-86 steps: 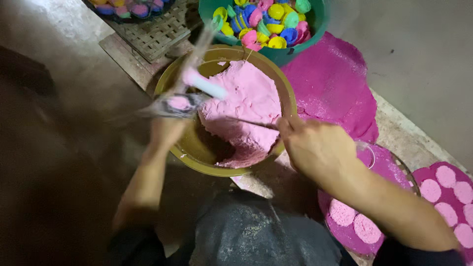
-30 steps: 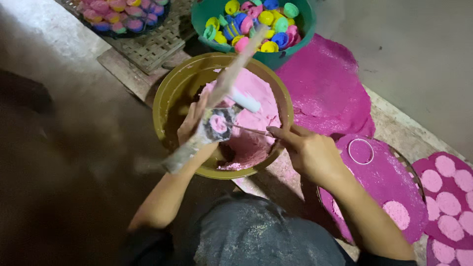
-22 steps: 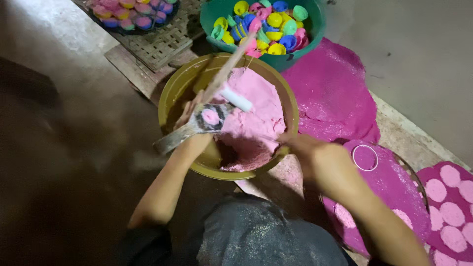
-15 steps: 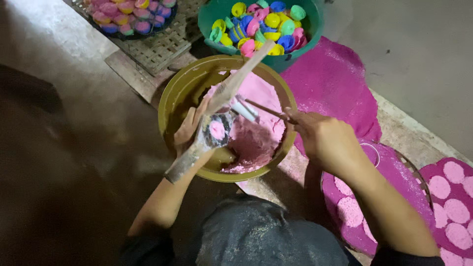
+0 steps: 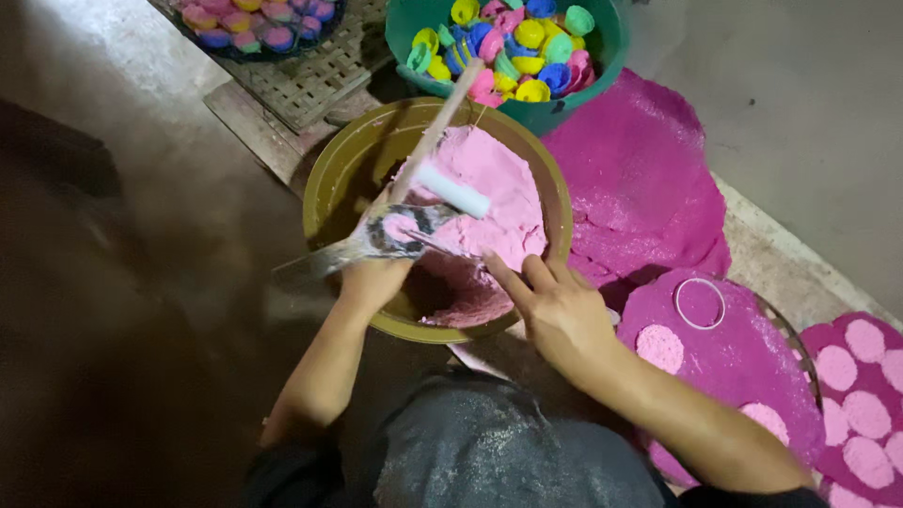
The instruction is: The person fills a handheld extruder tool with pink paste from a large basin and squeezes the paste into round molds arranged on magenta trays. They repeat the filling and depositing cycle across several trays, occasionally repositioning trays and using a small ring to trim or shape the molded discs.
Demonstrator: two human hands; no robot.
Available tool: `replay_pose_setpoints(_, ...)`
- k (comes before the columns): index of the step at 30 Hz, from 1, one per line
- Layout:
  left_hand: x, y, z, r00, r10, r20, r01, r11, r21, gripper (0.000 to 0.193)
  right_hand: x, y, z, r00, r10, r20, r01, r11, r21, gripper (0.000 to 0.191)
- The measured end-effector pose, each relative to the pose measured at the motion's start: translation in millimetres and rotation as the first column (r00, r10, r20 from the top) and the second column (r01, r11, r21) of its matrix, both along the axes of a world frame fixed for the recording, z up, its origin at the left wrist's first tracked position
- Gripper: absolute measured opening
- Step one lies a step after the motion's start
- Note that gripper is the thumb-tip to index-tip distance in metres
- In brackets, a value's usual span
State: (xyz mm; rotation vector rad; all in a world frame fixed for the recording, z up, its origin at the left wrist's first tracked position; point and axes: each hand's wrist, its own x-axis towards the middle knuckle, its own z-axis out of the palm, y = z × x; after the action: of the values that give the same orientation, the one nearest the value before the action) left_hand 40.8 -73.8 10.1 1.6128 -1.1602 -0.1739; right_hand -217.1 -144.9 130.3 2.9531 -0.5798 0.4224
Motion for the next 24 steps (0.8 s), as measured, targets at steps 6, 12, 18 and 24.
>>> replay_pose_setpoints(6,71,0,-40,0.704,0.016,-0.71,-0.135,0.985,-0.111,0.03,12,-30,-33,0.951,-0.137,-0.278,0.23,0.913,0.336,0.049)
replay_pose_setpoints(12,-9,0,-49,-0.005,-0.547,-0.837,0.316,0.793,-0.521,0.011,46,-63,-35,0.853,0.148,0.5,-0.281,0.938,0.203,0.058)
replay_pose_setpoints(18,-107,1,-26,-0.179,-0.572,-0.8,0.685,0.512,-0.519,0.033,5,-43,-19,0.406,-0.461,0.789,-0.908,-0.106,0.406,0.073)
replay_pose_setpoints(24,-120,-7,33,0.645,-0.745,-0.169,0.764,0.634,0.123,0.035,-108,-37,7,0.673,-0.298,0.677,-0.503,0.486,0.715,0.06)
